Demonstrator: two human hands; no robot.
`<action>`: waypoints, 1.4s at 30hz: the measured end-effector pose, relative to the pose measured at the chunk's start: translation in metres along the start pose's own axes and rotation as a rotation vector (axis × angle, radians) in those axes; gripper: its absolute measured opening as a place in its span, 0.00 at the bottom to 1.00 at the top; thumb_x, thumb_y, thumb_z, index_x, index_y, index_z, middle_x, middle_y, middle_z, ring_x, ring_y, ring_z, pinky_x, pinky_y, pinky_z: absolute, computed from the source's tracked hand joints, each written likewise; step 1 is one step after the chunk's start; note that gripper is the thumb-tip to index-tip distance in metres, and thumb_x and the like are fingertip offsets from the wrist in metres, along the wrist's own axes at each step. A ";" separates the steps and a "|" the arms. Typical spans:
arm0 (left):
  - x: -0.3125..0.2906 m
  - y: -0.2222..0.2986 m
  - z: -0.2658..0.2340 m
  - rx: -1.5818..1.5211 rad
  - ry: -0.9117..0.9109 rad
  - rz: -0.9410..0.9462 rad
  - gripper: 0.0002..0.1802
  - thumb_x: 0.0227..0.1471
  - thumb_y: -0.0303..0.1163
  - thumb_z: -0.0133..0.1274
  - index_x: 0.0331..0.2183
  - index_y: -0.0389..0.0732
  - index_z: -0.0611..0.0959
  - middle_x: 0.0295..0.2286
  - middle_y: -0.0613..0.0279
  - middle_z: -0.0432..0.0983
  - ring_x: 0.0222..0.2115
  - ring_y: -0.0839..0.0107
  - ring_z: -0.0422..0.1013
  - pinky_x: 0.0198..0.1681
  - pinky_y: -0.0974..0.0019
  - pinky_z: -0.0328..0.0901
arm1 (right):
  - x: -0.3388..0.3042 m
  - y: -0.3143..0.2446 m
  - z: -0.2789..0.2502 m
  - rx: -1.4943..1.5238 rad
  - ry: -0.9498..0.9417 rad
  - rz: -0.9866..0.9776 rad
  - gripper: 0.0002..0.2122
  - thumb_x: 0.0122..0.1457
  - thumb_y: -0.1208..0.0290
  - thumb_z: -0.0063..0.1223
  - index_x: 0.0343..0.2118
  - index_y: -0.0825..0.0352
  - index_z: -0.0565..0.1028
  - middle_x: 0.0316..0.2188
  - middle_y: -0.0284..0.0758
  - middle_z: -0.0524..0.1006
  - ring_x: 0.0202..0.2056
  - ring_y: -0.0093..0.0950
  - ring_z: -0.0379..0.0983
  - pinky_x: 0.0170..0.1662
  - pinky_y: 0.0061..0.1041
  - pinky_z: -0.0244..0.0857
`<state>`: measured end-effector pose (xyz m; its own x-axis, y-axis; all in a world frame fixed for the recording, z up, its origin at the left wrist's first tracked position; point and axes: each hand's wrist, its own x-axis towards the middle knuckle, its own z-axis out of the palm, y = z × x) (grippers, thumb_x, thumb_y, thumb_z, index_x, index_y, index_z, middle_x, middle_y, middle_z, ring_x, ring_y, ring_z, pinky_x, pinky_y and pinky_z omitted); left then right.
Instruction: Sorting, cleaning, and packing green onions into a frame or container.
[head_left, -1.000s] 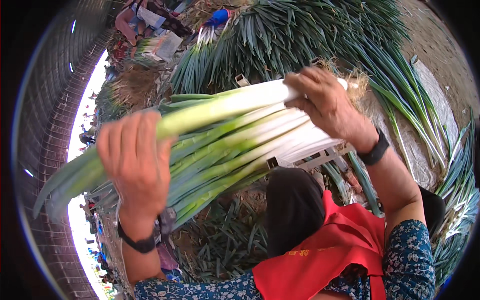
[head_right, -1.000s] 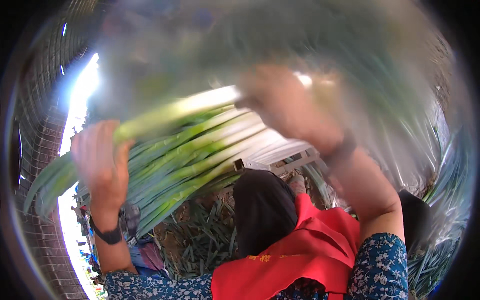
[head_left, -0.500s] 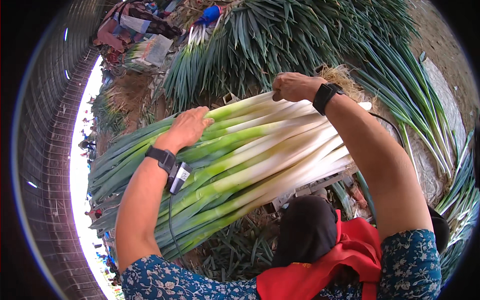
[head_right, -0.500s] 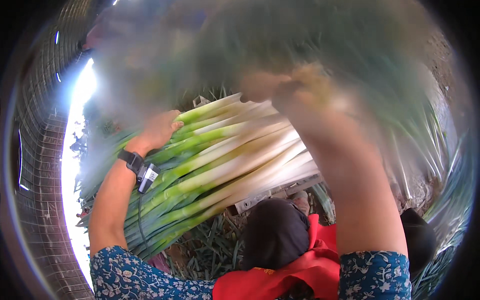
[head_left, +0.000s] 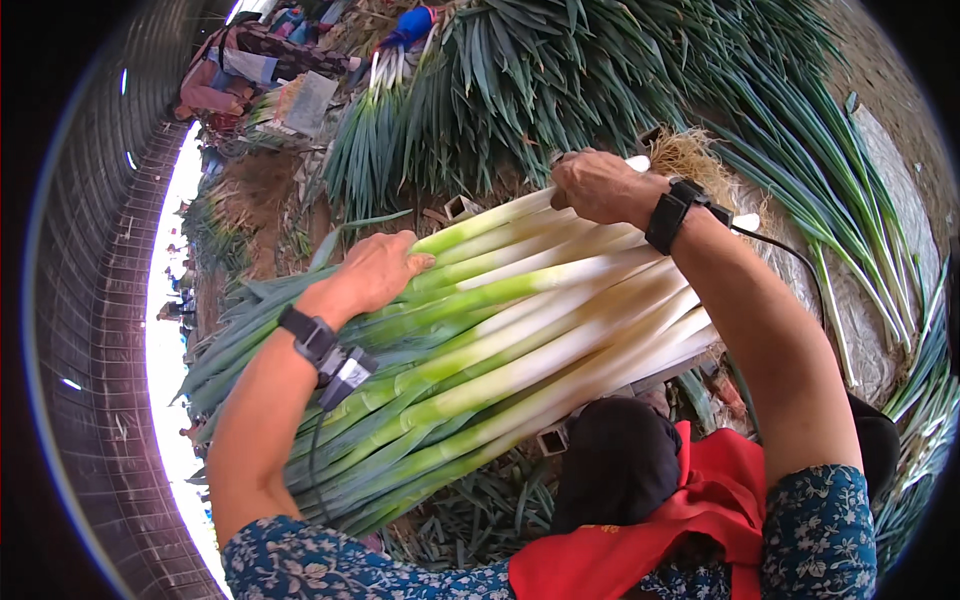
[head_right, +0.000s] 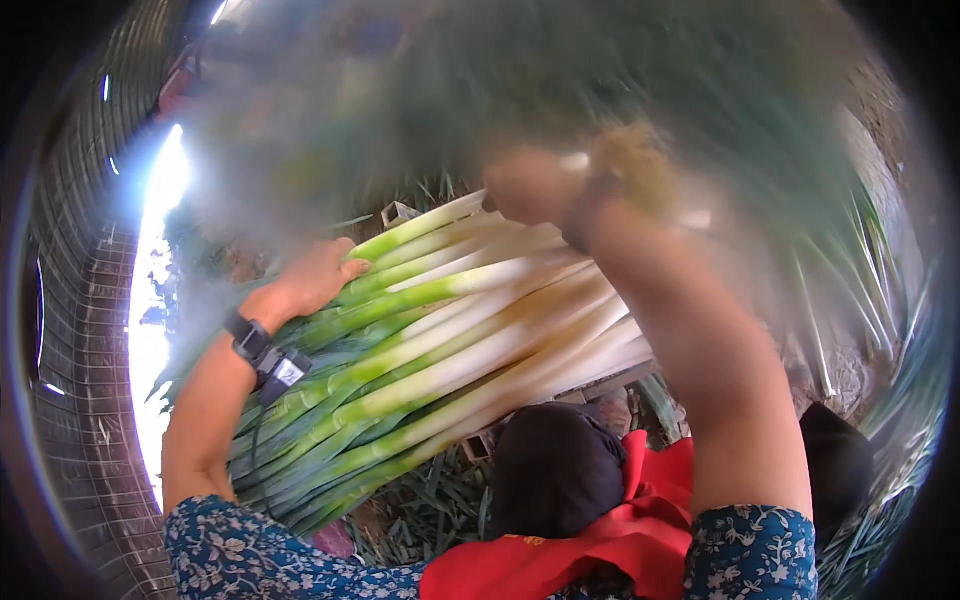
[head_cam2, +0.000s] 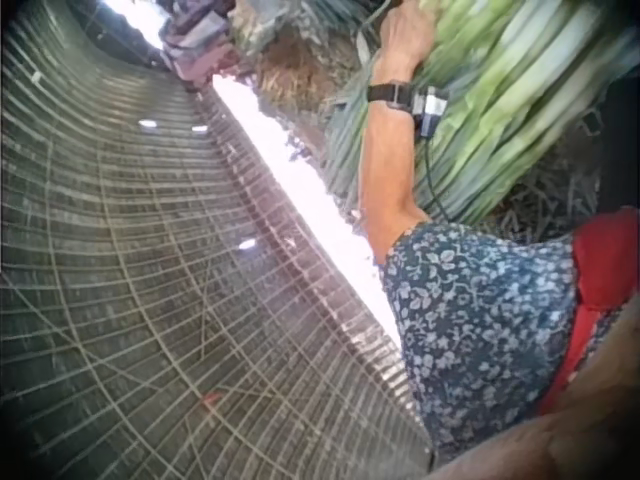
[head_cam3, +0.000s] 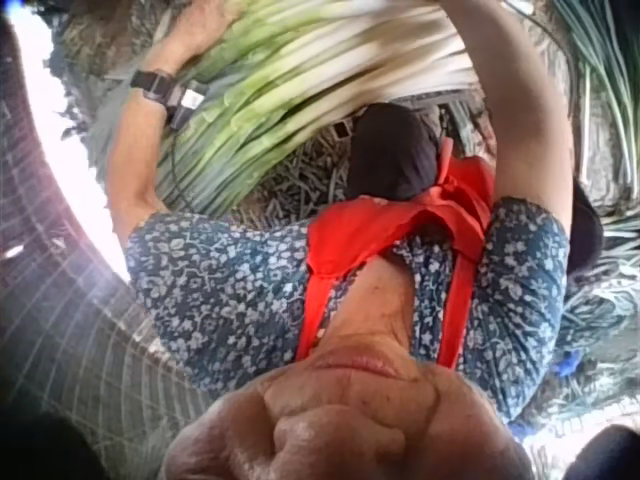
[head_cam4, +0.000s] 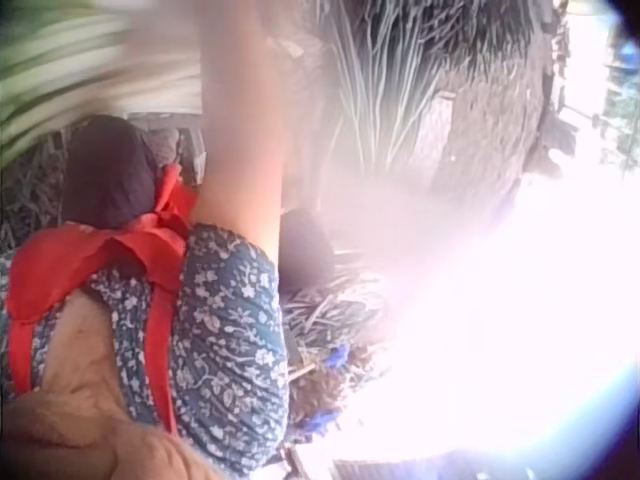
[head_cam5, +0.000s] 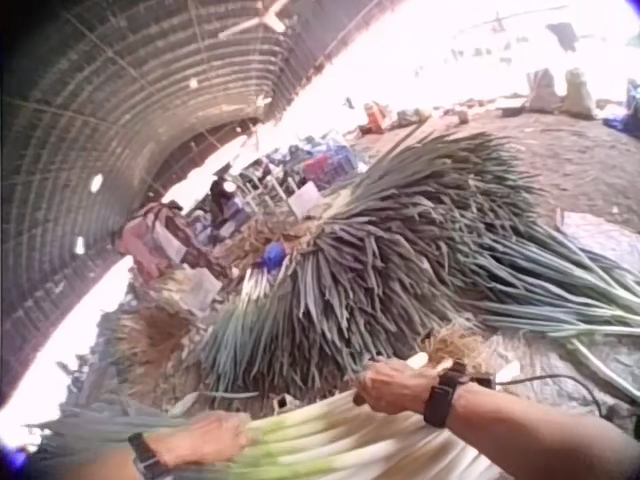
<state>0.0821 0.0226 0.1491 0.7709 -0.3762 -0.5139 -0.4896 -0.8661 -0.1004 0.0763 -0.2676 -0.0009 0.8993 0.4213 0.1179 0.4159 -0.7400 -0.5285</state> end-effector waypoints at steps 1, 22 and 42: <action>-0.003 0.000 0.000 -0.005 0.019 0.017 0.27 0.56 0.50 0.49 0.32 0.30 0.75 0.31 0.33 0.74 0.38 0.39 0.70 0.42 0.46 0.63 | -0.001 -0.001 -0.001 0.000 0.009 -0.012 0.05 0.54 0.74 0.51 0.27 0.67 0.78 0.29 0.44 0.77 0.35 0.43 0.75 0.40 0.37 0.69; 0.055 -0.037 0.016 -0.313 -0.461 0.193 0.36 0.58 0.55 0.45 0.52 0.30 0.72 0.49 0.41 0.71 0.51 0.55 0.67 0.56 0.59 0.59 | -0.053 -0.075 -0.053 0.200 -0.158 -0.136 0.16 0.56 0.63 0.58 0.40 0.71 0.72 0.33 0.46 0.74 0.38 0.45 0.72 0.40 0.39 0.68; 0.051 0.001 -0.028 -0.215 -0.446 0.015 0.35 0.53 0.59 0.47 0.43 0.33 0.79 0.30 0.50 0.77 0.26 0.64 0.72 0.33 0.57 0.65 | 0.027 -0.080 0.015 0.458 0.020 -0.142 0.09 0.47 0.68 0.63 0.24 0.68 0.77 0.28 0.44 0.76 0.36 0.43 0.75 0.40 0.36 0.68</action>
<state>0.1319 -0.0066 0.1465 0.4918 -0.2524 -0.8333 -0.3682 -0.9276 0.0637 0.0651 -0.1897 0.0318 0.8422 0.4881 0.2289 0.4362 -0.3674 -0.8215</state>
